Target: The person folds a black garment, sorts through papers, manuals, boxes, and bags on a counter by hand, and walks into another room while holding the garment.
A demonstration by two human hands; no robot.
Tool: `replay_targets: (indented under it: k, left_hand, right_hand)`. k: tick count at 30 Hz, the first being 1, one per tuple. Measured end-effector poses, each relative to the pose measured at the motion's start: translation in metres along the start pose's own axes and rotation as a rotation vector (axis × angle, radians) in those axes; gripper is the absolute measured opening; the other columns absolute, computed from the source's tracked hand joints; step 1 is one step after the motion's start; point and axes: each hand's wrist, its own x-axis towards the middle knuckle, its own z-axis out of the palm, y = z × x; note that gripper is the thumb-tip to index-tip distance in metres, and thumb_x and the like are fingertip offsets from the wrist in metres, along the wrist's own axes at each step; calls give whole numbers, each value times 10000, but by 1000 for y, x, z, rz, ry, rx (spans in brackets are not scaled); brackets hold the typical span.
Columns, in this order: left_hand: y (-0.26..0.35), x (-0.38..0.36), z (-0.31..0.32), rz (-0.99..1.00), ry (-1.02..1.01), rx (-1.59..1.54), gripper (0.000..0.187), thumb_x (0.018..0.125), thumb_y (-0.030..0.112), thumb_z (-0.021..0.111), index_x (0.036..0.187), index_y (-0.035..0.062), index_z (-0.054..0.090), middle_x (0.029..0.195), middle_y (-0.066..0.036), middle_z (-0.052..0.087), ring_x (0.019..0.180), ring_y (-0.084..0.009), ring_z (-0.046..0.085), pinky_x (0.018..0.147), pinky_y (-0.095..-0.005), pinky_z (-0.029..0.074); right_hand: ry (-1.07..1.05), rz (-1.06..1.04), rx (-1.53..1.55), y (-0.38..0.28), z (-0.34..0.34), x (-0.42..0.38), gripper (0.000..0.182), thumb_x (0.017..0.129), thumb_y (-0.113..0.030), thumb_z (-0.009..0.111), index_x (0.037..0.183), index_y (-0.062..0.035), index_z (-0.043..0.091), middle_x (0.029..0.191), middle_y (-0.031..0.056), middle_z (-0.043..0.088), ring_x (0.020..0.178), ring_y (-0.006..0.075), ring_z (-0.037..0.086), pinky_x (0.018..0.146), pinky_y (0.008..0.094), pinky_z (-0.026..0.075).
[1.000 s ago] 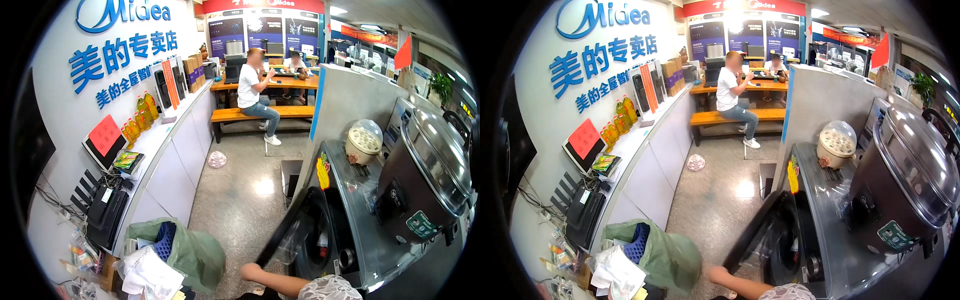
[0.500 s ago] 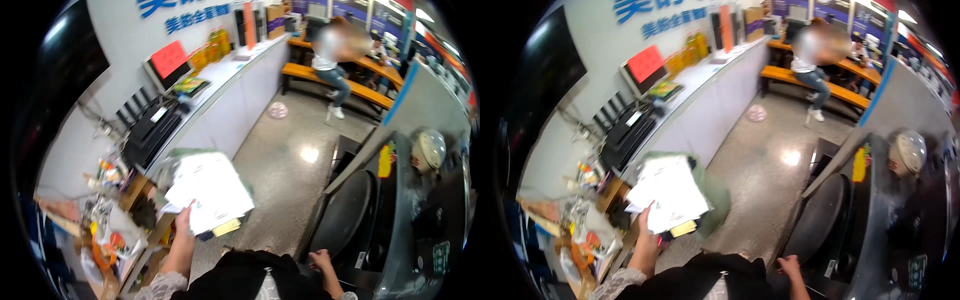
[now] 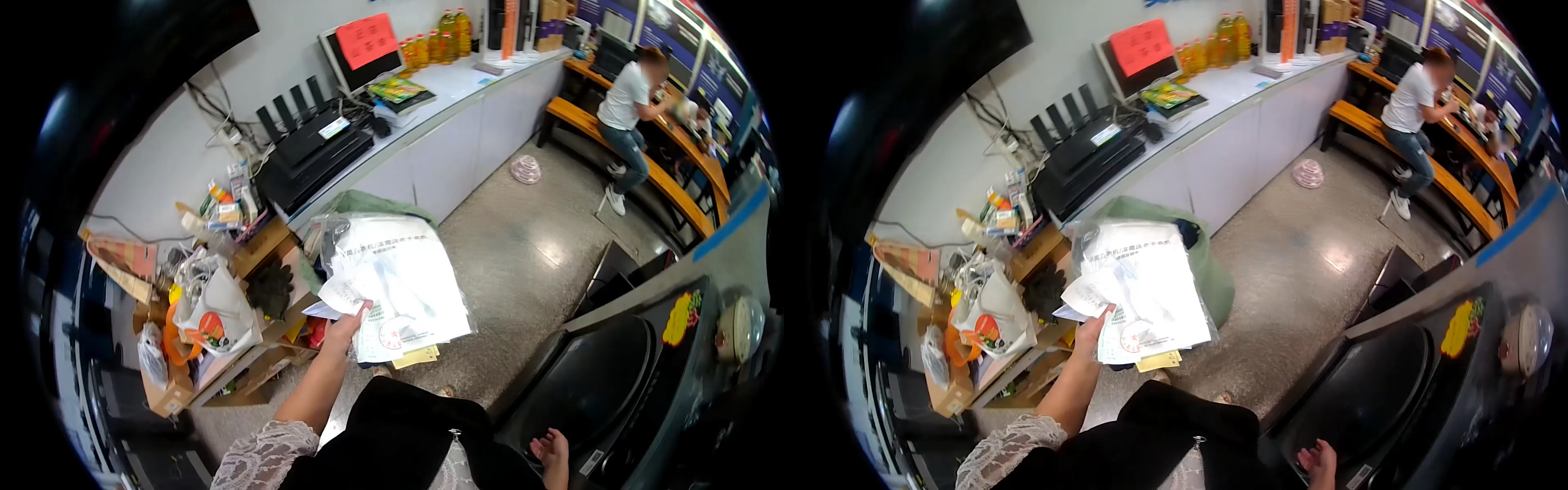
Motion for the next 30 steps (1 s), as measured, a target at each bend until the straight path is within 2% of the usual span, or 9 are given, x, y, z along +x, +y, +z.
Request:
replay_targets:
  k: [2,5,7,9,13,18,21,26,30]
  left_hand:
    - [9,-3,-13,1,28,67,474,773,212,706,1147,-13,522,1065,-61,582,886,-143,569,749,-270,458]
    - [25,1,-34,0,28,182,473,758,212,717,1130,-16,535,1039,-55,593,896,-144,564,762,-275,451]
    - [36,10,-49,10,12,250,462,754,213,719,1114,-19,547,1009,-52,604,904,-145,561,772,-279,445]
    - [48,17,-55,78,-92,218,407,772,199,699,1086,-19,559,982,-41,599,889,-131,549,765,-275,440]
    - [54,52,-88,181,-295,240,367,787,174,676,1081,-14,562,949,-33,602,859,-120,545,750,-267,441]
    - [61,95,-127,161,-437,413,352,786,159,672,1077,-13,577,952,-54,620,867,-129,566,756,-266,450]
    - [72,114,-153,135,-538,605,353,812,190,646,1105,7,576,994,-73,625,907,-156,575,803,-286,449]
    - [103,121,-156,210,-483,562,418,796,247,653,1128,7,566,1053,-118,615,958,-197,577,853,-324,436]
    - [103,131,-175,249,-435,497,400,791,205,649,1127,2,570,1074,-113,610,971,-184,569,864,-322,430]
  right_hand:
    - [104,21,12,-3,1,15,567,779,-228,610,1252,-28,368,1284,166,358,1016,321,499,716,469,513]
    - [101,-193,139,-17,15,48,193,800,-242,568,832,-58,521,832,95,530,813,277,568,703,411,520]
    - [117,-502,-70,-33,72,30,249,809,-259,566,970,-69,559,884,76,575,797,254,572,719,343,504]
    - [-308,-432,-164,-48,153,-26,320,822,-271,573,1072,-73,560,997,63,593,822,230,573,749,309,486]
    - [-921,-667,-537,-13,333,-176,385,909,-237,501,1223,-14,484,1181,118,541,1034,222,540,855,342,452]
    - [-1367,-714,-597,22,455,-251,504,882,-305,549,1245,30,449,1198,115,526,1054,181,517,905,307,409]
    - [-1257,-709,-617,36,498,-264,619,847,-356,592,1256,69,406,1188,107,533,1036,173,536,895,296,422]
    - [-1217,-899,-596,52,555,-288,484,813,-7,614,1268,-13,449,1107,47,586,964,101,543,829,244,438]
    - [-1301,-992,-577,55,583,-294,478,813,32,592,1268,-1,449,1126,69,593,976,107,560,830,239,440]
